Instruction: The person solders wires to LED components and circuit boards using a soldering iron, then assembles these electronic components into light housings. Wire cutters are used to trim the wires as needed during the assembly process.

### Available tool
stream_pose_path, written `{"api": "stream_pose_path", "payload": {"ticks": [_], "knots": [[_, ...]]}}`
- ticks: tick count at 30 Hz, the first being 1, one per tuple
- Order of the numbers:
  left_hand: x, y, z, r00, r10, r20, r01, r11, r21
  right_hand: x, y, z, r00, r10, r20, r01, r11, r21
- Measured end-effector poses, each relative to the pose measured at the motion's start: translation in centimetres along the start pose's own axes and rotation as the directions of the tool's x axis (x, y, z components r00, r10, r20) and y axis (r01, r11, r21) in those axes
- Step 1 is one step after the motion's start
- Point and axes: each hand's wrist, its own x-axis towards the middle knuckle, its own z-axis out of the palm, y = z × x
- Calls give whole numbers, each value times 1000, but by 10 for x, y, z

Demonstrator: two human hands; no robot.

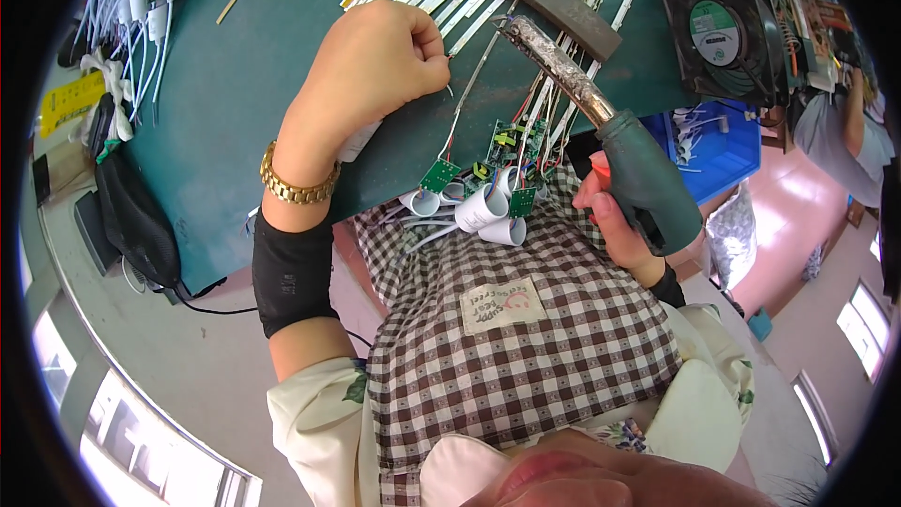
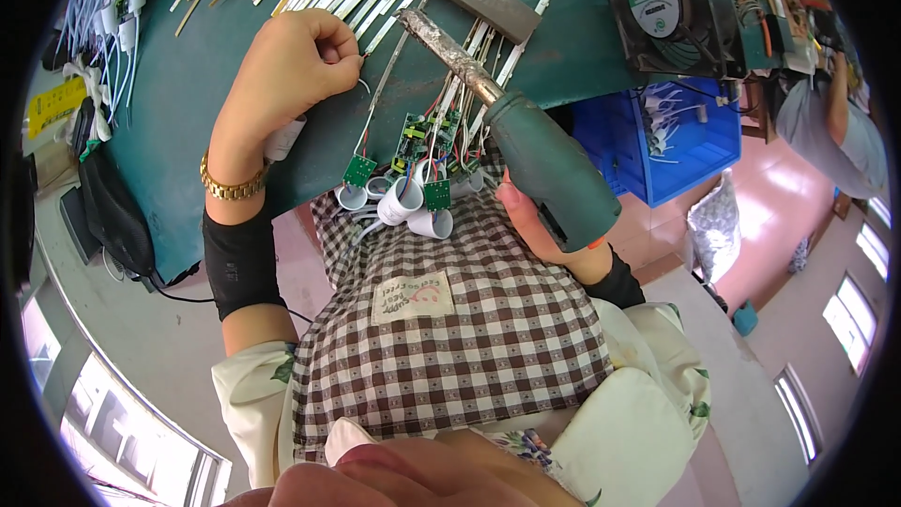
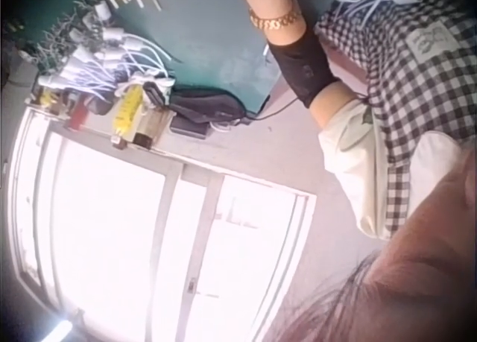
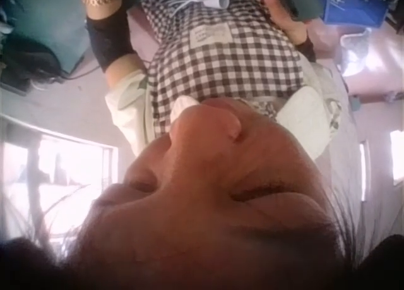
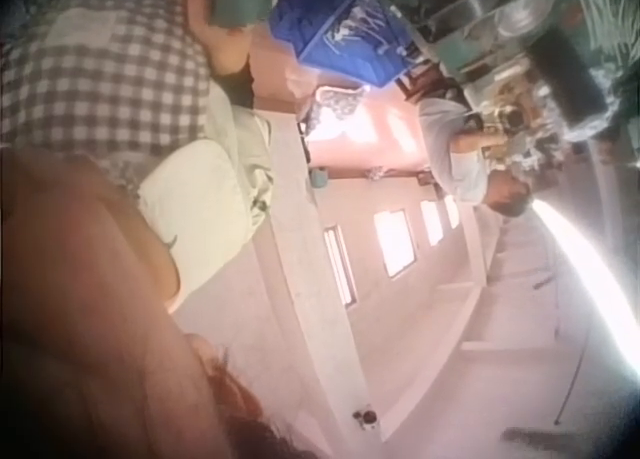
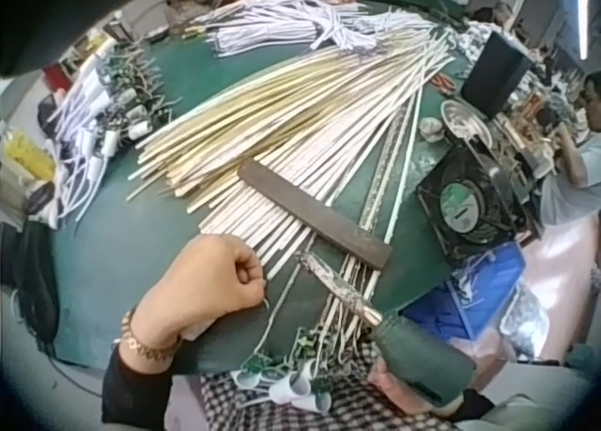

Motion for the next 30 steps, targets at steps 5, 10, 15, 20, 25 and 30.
{"api": "stream_pose_path", "payload": {"ticks": [5, 10, 15, 20, 25, 30], "knots": [[1, 1, -2, 1000, -6, 27, 5, 1000, 29, 1, -2, 0, 986, 123, -109, -99, 974, 202], [2, -1, -2, 999, -26, 28, 26, 999, 21, -1, 13, -6, 997, -81, 3, 81, 997, 17], [2, -1, -1, 999, -34, 30, 34, 999, 14, 2, 5, 0, 990, -29, -139, 40, 997, 73], [1, -3, 1, 999, 15, -31, -14, 1000, 1, -3, 15, -1, 985, 17, -169, 7, 990, 142], [0, -10, -1, 999, 24, -32, -26, 998, -50, -7, 24, -10, 994, -109, -3, 109, 992, 72], [0, -8, -4, 998, 61, 21, -60, 998, -14, -9, 18, -11, 999, -33, 0, 33, 994, 106]]}}
